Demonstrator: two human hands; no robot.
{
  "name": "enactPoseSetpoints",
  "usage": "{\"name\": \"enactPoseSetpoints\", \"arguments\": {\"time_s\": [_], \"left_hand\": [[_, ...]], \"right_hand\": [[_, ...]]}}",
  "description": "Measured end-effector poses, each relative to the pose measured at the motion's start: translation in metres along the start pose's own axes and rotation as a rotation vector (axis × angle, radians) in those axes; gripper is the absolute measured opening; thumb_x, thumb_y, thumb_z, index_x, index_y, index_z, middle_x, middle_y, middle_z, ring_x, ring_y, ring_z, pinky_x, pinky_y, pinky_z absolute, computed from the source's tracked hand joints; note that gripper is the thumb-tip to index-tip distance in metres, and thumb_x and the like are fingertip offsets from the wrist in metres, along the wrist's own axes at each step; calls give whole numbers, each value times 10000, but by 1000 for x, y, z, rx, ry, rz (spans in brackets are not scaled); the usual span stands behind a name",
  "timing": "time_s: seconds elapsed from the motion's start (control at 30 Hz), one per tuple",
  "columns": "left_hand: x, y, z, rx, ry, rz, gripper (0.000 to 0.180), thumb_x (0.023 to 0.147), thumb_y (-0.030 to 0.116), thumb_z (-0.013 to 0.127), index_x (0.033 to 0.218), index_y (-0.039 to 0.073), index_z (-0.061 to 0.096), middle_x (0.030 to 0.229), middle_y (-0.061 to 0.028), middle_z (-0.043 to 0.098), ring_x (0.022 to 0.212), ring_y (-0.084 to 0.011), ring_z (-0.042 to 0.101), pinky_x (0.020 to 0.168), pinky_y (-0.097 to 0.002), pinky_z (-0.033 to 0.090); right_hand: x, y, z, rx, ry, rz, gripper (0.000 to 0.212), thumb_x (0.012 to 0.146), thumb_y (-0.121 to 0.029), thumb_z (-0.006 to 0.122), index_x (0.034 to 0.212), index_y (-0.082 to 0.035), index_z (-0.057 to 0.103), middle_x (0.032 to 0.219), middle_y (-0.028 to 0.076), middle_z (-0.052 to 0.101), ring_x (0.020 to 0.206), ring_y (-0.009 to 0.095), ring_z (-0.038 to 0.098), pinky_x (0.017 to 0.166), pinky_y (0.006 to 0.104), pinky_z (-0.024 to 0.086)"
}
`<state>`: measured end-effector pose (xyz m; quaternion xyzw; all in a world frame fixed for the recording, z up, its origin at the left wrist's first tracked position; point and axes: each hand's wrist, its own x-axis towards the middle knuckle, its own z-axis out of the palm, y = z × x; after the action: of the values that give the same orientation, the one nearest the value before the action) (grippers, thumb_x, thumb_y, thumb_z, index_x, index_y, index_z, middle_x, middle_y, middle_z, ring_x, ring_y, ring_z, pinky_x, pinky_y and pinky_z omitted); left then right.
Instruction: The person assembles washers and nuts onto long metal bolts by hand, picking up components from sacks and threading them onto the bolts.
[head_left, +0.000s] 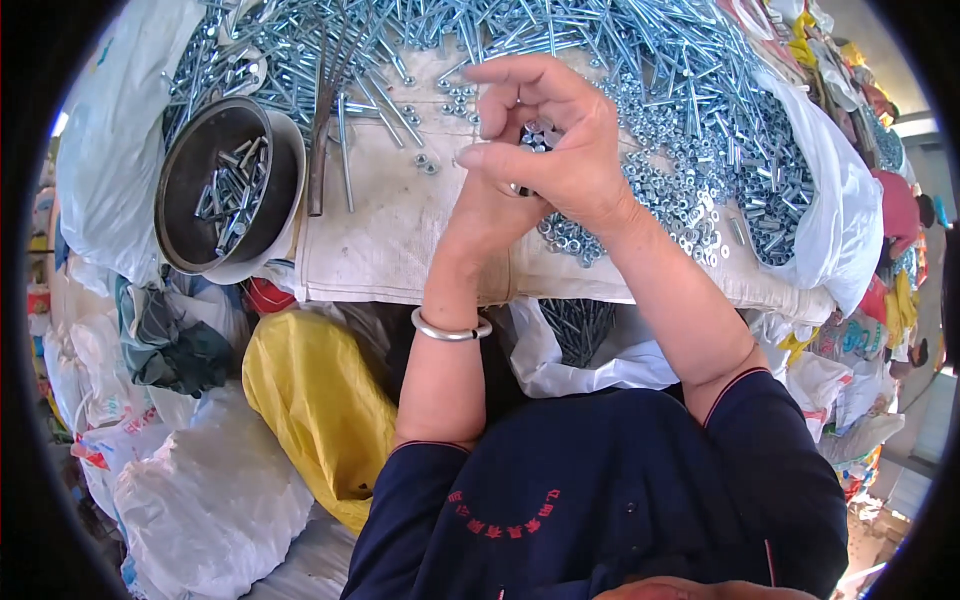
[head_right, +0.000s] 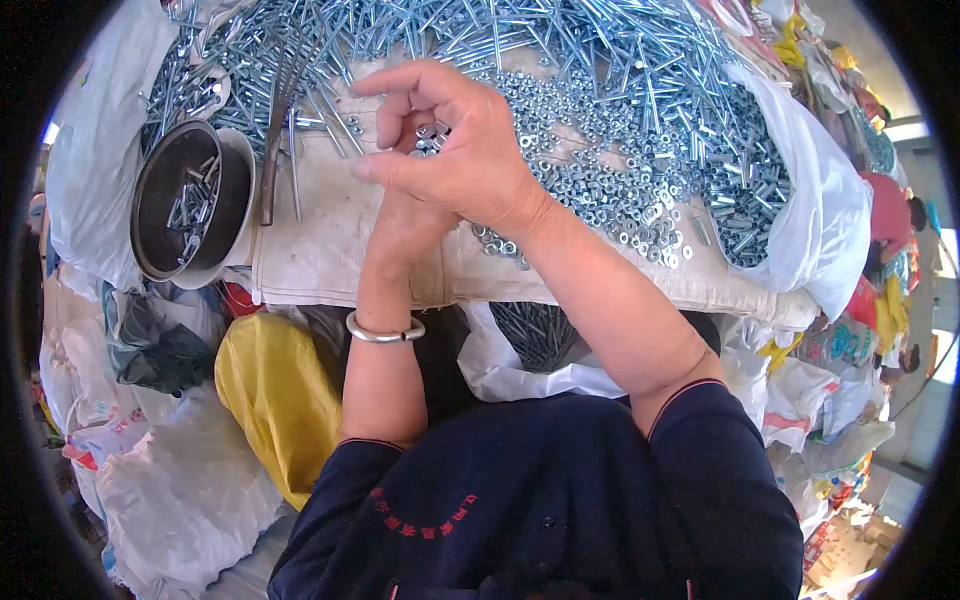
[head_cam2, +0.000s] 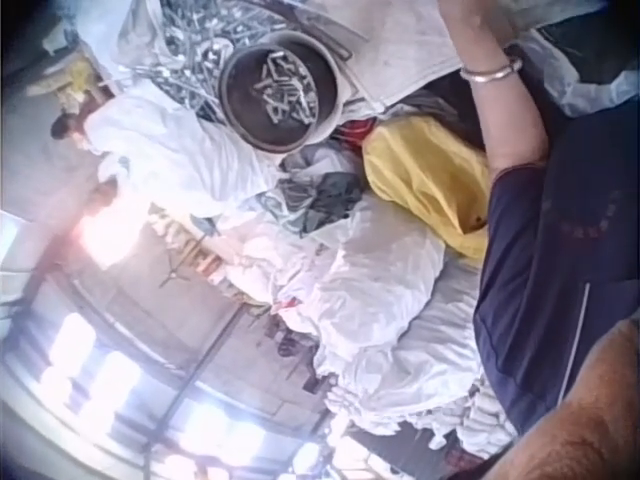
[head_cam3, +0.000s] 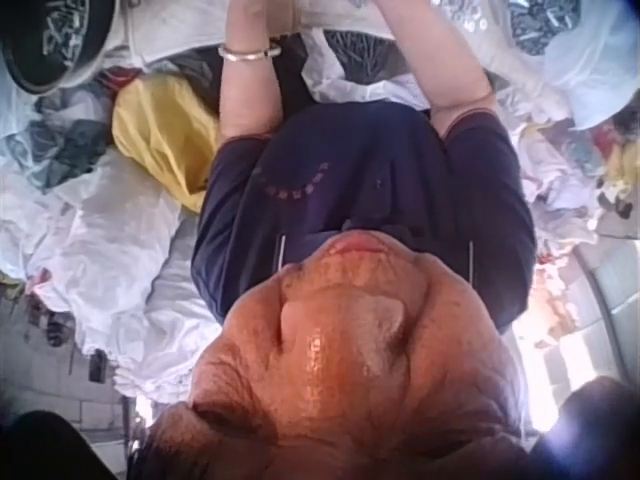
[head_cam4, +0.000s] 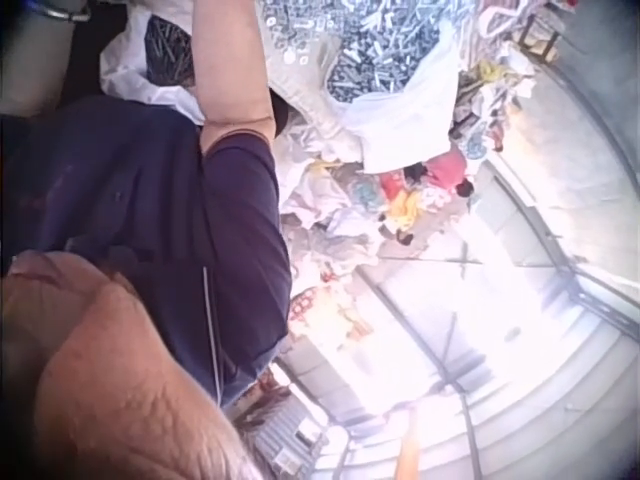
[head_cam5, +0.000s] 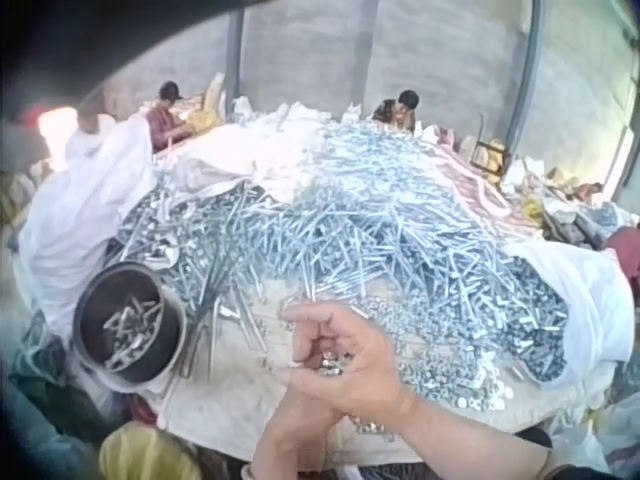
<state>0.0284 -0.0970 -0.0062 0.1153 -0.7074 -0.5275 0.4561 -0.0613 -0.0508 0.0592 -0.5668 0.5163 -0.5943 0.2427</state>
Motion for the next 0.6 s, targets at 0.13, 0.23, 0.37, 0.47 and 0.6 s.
{"name": "enactPoseSetpoints", "arguments": {"time_s": [0.13, 0.23, 0.37, 0.47, 0.6], "left_hand": [[-3, 3, -6, -34, -138, -204, 647, 717, 32, 747, 1296, -22, 463, 1196, -115, 582, 983, -178, 589, 828, -334, 504], [-9, -4, -3, -220, 15, -113, 551, 722, 47, 772, 1219, -17, 543, 1046, -89, 630, 867, -157, 584, 778, -313, 507], [-3, 8, -3, -92, -149, -552, 268, 754, 99, 810, 961, 1, 673, 748, 2, 636, 706, -91, 554, 659, -267, 492], [-5, 10, -3, -100, -144, -563, 269, 763, 114, 813, 966, 5, 673, 798, -1, 651, 730, -75, 553, 654, -261, 485], [-6, 6, -1, -191, -195, -481, 258, 763, 114, 820, 966, 19, 691, 827, 20, 659, 750, -63, 557, 679, -255, 487]], "right_hand": [[-3, 9, -6, -35, -108, -87, 541, 692, 8, 784, 1205, -30, 614, 976, 31, 606, 810, 82, 579, 772, 217, 477], [-4, 5, -13, -129, -147, -176, 540, 705, -46, 791, 1216, -48, 618, 974, 37, 619, 824, 91, 585, 775, 232, 480], [8, -28, -63, -262, -105, -122, 557, 722, -177, 805, 1233, -61, 618, 1012, 48, 623, 802, 112, 606, 717, 269, 492], [7, -45, -69, -447, -276, 31, 603, 708, -233, 788, 1247, -37, 601, 1009, 87, 618, 771, 156, 630, 668, 293, 504], [12, -44, -67, -614, -502, -81, 514, 705, -163, 714, 1188, -9, 625, 951, 127, 634, 756, 216, 644, 681, 325, 520]]}}
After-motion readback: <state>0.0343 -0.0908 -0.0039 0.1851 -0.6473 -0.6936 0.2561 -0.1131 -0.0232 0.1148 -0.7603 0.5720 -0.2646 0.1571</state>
